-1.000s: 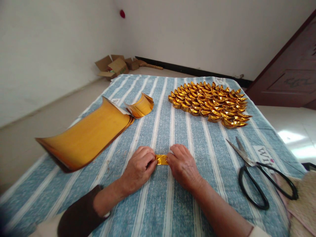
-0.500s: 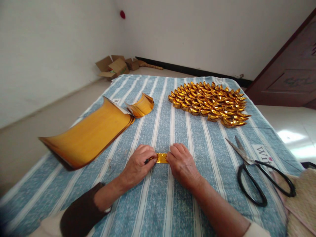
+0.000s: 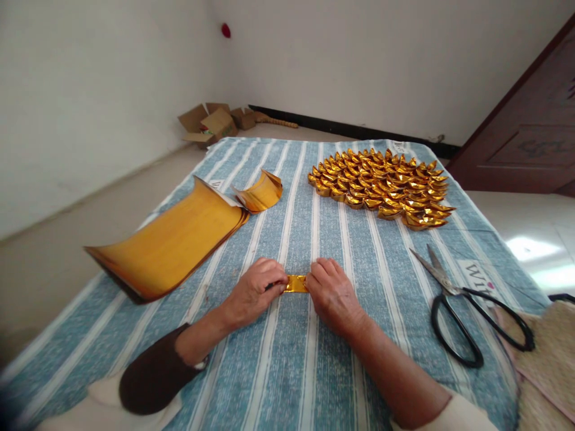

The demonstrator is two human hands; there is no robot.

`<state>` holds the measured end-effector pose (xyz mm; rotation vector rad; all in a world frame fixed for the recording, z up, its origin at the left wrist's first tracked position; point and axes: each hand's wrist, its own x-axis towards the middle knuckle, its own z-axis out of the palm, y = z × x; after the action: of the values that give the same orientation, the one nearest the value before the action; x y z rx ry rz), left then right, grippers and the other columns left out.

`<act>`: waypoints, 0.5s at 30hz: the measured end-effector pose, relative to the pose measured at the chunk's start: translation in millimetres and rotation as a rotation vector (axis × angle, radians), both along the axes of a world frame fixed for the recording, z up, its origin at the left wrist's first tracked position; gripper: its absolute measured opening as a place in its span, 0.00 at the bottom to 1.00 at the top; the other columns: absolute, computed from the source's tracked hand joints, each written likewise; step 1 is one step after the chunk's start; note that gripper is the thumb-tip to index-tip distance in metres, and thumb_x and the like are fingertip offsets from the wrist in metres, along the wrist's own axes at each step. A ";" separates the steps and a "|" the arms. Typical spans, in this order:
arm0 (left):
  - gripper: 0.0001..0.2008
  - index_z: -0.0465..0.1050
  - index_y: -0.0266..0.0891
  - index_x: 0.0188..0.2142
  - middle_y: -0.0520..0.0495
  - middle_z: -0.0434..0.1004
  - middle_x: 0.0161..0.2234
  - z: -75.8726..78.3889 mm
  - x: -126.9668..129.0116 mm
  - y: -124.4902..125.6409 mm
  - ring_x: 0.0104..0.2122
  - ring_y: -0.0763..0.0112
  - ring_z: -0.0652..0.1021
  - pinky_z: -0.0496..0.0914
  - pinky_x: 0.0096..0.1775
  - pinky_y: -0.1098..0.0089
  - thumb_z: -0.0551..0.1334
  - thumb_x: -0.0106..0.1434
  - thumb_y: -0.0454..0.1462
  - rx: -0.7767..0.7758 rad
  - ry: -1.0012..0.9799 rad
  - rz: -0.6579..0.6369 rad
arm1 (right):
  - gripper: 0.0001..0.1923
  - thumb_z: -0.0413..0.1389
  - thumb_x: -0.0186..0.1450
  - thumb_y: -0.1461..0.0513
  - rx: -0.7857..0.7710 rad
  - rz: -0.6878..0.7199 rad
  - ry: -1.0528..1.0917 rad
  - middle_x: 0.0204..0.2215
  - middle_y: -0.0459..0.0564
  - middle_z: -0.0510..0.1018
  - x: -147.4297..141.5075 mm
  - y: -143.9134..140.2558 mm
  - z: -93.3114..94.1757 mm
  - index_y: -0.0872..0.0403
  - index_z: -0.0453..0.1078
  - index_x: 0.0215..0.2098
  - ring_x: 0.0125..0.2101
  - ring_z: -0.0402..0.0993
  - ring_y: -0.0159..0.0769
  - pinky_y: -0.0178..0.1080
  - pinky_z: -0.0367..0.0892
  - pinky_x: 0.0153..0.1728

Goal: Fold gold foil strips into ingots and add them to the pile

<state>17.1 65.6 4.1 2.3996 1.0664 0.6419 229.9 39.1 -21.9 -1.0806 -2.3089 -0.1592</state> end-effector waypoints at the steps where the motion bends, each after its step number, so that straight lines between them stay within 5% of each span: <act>1: 0.05 0.72 0.39 0.31 0.50 0.75 0.32 1.1 -0.5 2.2 0.36 0.66 0.72 0.65 0.42 0.64 0.60 0.62 0.29 -0.003 0.029 -0.012 | 0.14 0.48 0.71 0.68 -0.002 -0.001 0.000 0.35 0.56 0.75 -0.2 0.1 -0.1 0.58 0.72 0.30 0.43 0.68 0.45 0.46 0.70 0.46; 7: 0.08 0.73 0.37 0.30 0.50 0.74 0.29 15.5 -1.4 18.9 0.34 0.67 0.74 0.68 0.42 0.65 0.58 0.62 0.27 0.035 0.158 -0.207 | 0.14 0.49 0.71 0.67 -0.003 0.000 0.007 0.35 0.56 0.75 -0.7 0.4 0.6 0.56 0.71 0.29 0.42 0.68 0.44 0.45 0.69 0.43; 15: 0.14 0.74 0.35 0.41 0.41 0.79 0.42 11.0 6.9 -1.3 0.47 0.61 0.76 0.70 0.47 0.60 0.50 0.72 0.32 0.407 0.181 -0.300 | 0.15 0.48 0.71 0.67 -0.006 -0.014 0.009 0.34 0.55 0.75 -2.3 1.0 -1.3 0.56 0.71 0.29 0.41 0.67 0.43 0.44 0.68 0.43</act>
<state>24.0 64.3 15.1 2.9400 0.6627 0.5877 227.7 40.0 -23.2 -1.0981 -2.2956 -0.1518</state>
